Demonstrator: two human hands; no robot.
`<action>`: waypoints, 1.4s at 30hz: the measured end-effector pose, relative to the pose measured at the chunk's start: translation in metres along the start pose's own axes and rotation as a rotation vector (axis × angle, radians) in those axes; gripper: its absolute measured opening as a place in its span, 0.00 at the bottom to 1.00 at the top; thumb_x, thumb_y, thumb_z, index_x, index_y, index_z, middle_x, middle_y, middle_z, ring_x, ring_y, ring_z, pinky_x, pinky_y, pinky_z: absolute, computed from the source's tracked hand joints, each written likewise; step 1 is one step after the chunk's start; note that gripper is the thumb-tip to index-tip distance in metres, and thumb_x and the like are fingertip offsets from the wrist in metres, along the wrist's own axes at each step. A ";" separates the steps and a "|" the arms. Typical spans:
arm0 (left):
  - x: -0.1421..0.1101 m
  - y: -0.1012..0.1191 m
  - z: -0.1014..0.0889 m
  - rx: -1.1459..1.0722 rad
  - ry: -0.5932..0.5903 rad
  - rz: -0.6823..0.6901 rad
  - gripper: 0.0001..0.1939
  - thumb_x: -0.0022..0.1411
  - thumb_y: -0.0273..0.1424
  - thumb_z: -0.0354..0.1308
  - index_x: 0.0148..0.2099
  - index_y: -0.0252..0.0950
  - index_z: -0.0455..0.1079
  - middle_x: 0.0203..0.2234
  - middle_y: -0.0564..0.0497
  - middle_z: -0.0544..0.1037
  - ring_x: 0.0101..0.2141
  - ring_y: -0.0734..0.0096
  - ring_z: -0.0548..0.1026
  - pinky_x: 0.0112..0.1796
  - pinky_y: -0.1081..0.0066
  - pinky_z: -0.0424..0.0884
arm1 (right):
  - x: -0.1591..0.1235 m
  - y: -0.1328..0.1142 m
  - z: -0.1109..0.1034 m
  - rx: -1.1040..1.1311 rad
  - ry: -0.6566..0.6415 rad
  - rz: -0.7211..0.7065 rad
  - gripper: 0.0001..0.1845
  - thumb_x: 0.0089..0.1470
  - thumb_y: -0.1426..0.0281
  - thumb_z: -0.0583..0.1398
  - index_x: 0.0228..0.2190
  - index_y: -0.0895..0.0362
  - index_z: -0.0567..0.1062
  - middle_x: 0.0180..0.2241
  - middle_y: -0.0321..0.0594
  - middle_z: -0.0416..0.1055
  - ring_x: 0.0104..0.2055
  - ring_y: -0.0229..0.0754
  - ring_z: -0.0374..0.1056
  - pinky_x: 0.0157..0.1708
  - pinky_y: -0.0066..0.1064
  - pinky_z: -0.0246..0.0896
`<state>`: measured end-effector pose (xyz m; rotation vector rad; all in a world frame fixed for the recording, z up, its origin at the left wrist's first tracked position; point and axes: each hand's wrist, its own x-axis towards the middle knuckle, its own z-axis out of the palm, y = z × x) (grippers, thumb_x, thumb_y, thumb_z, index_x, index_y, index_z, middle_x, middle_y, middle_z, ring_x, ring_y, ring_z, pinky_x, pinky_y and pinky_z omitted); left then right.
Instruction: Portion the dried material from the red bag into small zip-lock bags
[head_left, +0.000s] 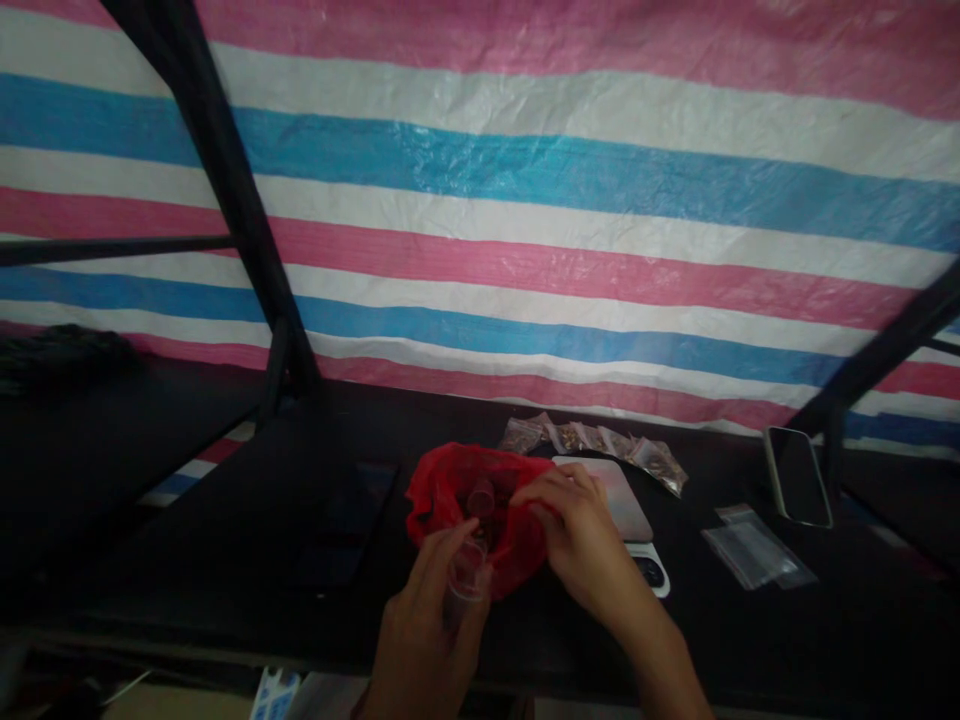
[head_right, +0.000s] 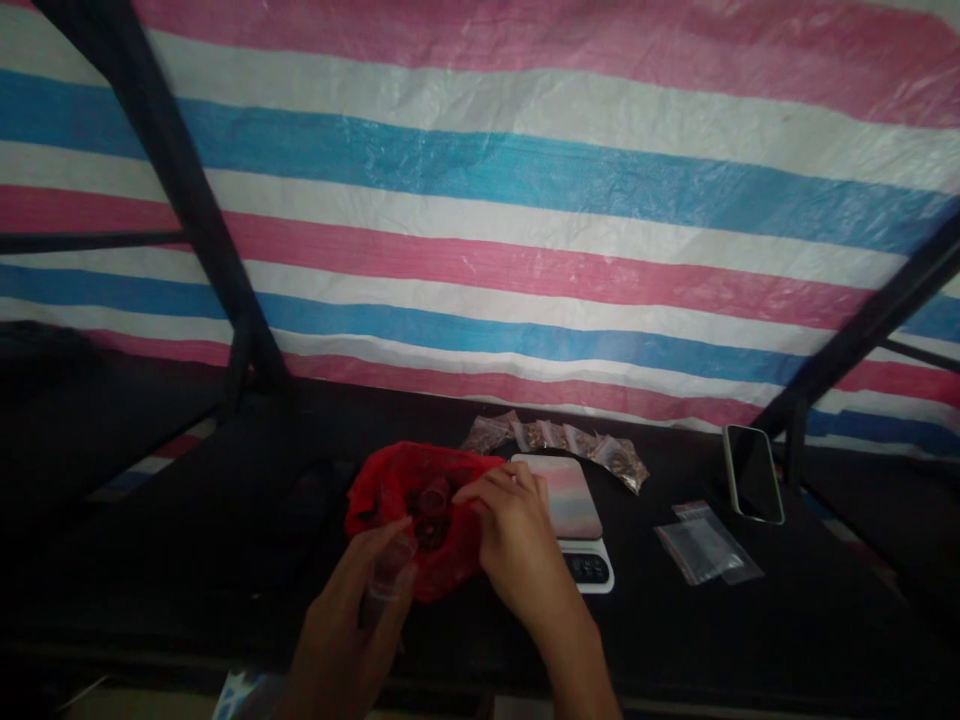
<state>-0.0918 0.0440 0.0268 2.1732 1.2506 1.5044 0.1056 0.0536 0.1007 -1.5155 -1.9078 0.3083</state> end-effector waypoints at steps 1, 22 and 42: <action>0.000 0.001 0.000 0.004 0.016 -0.008 0.14 0.75 0.36 0.55 0.59 0.43 0.71 0.45 0.48 0.83 0.41 0.68 0.85 0.41 0.72 0.82 | -0.002 -0.002 -0.010 0.068 0.040 -0.030 0.18 0.64 0.81 0.55 0.36 0.51 0.82 0.40 0.39 0.80 0.49 0.49 0.69 0.53 0.43 0.57; -0.001 0.009 -0.011 0.153 -0.090 0.278 0.14 0.76 0.37 0.51 0.58 0.41 0.70 0.42 0.46 0.87 0.41 0.66 0.87 0.43 0.74 0.83 | 0.010 -0.032 0.013 0.001 -0.102 0.136 0.27 0.56 0.87 0.53 0.49 0.57 0.81 0.53 0.45 0.79 0.58 0.49 0.71 0.60 0.37 0.61; -0.020 0.007 -0.011 0.133 -0.063 0.281 0.12 0.76 0.38 0.51 0.54 0.41 0.72 0.37 0.49 0.86 0.36 0.69 0.86 0.40 0.77 0.82 | 0.018 -0.002 0.030 -0.058 -0.177 0.217 0.09 0.57 0.77 0.67 0.39 0.54 0.77 0.46 0.43 0.79 0.51 0.50 0.73 0.50 0.38 0.61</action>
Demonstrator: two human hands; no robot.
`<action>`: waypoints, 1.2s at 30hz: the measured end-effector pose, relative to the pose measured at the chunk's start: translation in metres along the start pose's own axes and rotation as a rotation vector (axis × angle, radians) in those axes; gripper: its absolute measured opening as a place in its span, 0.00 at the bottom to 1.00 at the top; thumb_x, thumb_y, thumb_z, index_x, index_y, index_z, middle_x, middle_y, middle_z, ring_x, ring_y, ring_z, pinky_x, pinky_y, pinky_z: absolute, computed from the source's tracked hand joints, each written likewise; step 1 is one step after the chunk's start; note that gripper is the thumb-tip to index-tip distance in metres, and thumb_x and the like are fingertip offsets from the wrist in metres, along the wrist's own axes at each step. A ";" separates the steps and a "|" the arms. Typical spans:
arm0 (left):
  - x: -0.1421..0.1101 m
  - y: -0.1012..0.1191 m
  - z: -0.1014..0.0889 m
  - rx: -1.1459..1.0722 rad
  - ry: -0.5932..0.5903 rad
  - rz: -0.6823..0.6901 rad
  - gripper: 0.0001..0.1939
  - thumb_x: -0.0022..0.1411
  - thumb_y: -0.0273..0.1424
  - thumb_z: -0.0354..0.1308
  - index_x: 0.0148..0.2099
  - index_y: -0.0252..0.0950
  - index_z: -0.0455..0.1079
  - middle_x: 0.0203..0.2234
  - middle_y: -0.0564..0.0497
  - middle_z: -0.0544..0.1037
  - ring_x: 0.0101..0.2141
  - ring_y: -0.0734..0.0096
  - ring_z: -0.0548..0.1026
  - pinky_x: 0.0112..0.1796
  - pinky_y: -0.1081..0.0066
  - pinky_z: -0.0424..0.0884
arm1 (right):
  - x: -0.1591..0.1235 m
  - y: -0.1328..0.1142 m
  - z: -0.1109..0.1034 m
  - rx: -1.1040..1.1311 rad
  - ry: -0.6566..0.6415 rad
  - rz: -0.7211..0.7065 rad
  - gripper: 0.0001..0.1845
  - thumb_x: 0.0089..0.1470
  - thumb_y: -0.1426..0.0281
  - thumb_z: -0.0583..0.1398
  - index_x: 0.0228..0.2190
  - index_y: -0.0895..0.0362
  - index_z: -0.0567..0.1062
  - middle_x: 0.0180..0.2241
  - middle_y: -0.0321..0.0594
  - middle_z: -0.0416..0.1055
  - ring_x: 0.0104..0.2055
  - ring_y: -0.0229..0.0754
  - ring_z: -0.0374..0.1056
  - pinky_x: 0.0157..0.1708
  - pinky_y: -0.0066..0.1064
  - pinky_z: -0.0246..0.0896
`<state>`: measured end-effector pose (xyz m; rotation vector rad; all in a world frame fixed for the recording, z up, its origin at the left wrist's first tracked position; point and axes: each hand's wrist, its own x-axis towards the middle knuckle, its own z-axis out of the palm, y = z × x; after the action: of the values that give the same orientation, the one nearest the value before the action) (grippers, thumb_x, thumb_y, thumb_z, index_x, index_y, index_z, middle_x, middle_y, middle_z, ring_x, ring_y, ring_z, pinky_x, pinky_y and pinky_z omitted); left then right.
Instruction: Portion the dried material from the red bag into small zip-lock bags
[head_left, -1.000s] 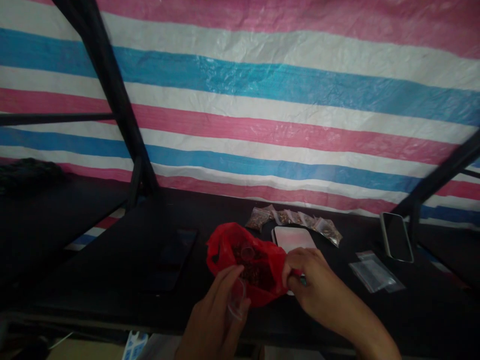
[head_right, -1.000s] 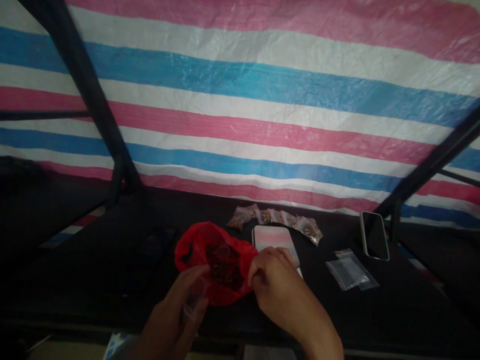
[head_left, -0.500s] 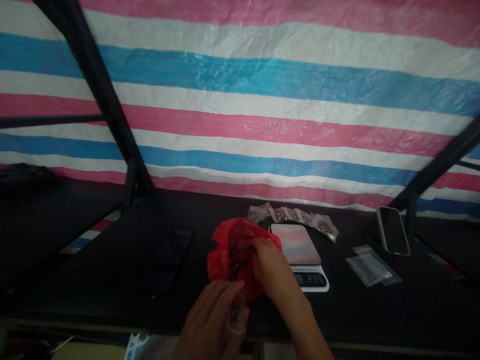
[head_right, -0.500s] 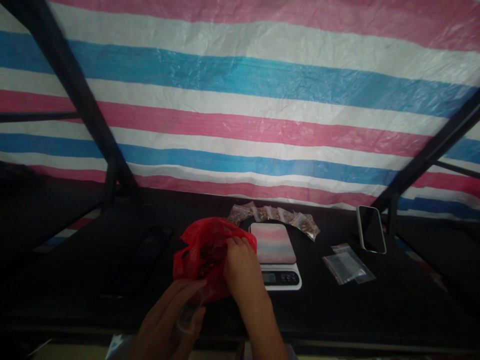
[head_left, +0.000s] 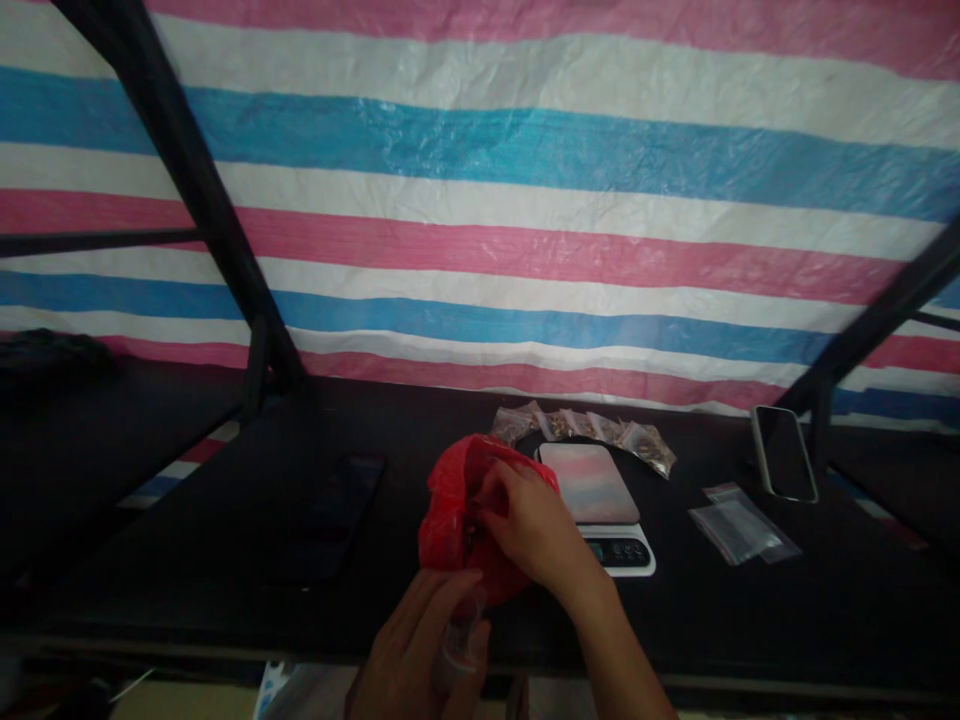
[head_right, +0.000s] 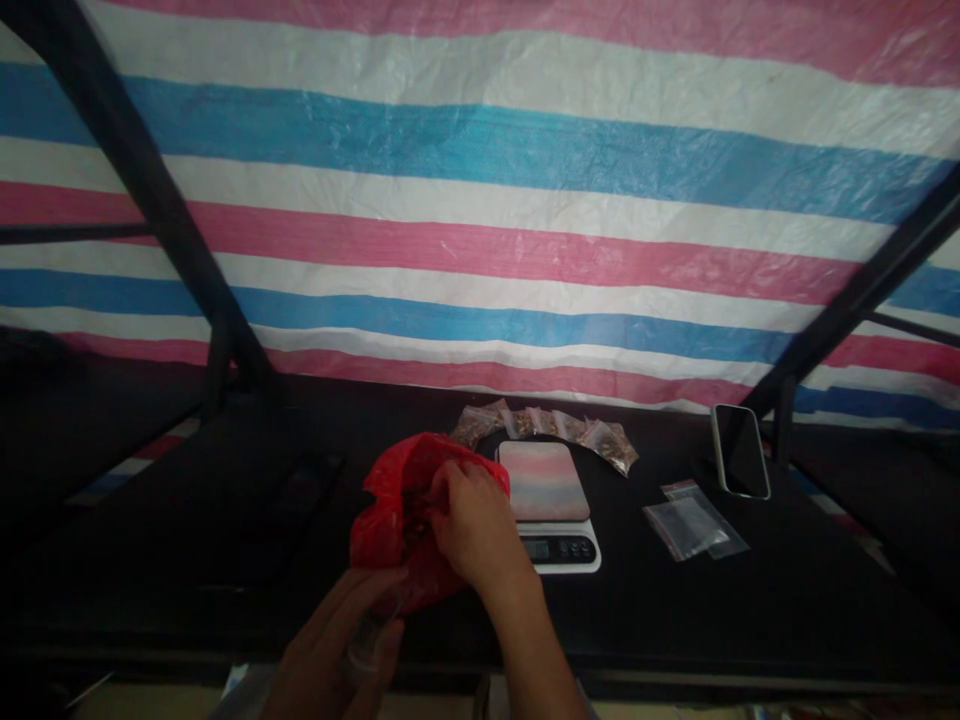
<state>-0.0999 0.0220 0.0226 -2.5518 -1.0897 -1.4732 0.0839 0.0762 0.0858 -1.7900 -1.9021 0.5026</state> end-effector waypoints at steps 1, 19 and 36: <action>-0.002 -0.001 0.000 -0.014 -0.002 -0.028 0.11 0.76 0.37 0.52 0.53 0.41 0.72 0.38 0.48 0.86 0.36 0.69 0.86 0.39 0.77 0.82 | -0.004 0.001 -0.004 0.007 -0.013 -0.057 0.11 0.55 0.79 0.67 0.39 0.54 0.77 0.47 0.42 0.79 0.53 0.49 0.71 0.53 0.38 0.60; -0.019 0.025 0.019 -0.124 0.072 -0.546 0.19 0.75 0.48 0.51 0.51 0.42 0.77 0.43 0.45 0.86 0.43 0.59 0.85 0.48 0.62 0.81 | -0.032 -0.030 -0.029 -0.448 -0.229 0.198 0.22 0.62 0.76 0.62 0.57 0.63 0.76 0.58 0.61 0.75 0.63 0.64 0.68 0.63 0.50 0.57; 0.016 0.013 0.004 -0.594 0.182 -0.982 0.29 0.68 0.60 0.53 0.43 0.41 0.78 0.32 0.46 0.82 0.34 0.58 0.81 0.35 0.64 0.81 | -0.039 -0.019 -0.022 -0.217 -0.208 0.216 0.15 0.57 0.79 0.67 0.45 0.56 0.77 0.50 0.50 0.79 0.51 0.56 0.77 0.46 0.40 0.65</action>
<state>-0.0840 0.0229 0.0368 -2.1002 -2.3521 -2.4592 0.0817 0.0351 0.1110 -2.1740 -1.9736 0.5967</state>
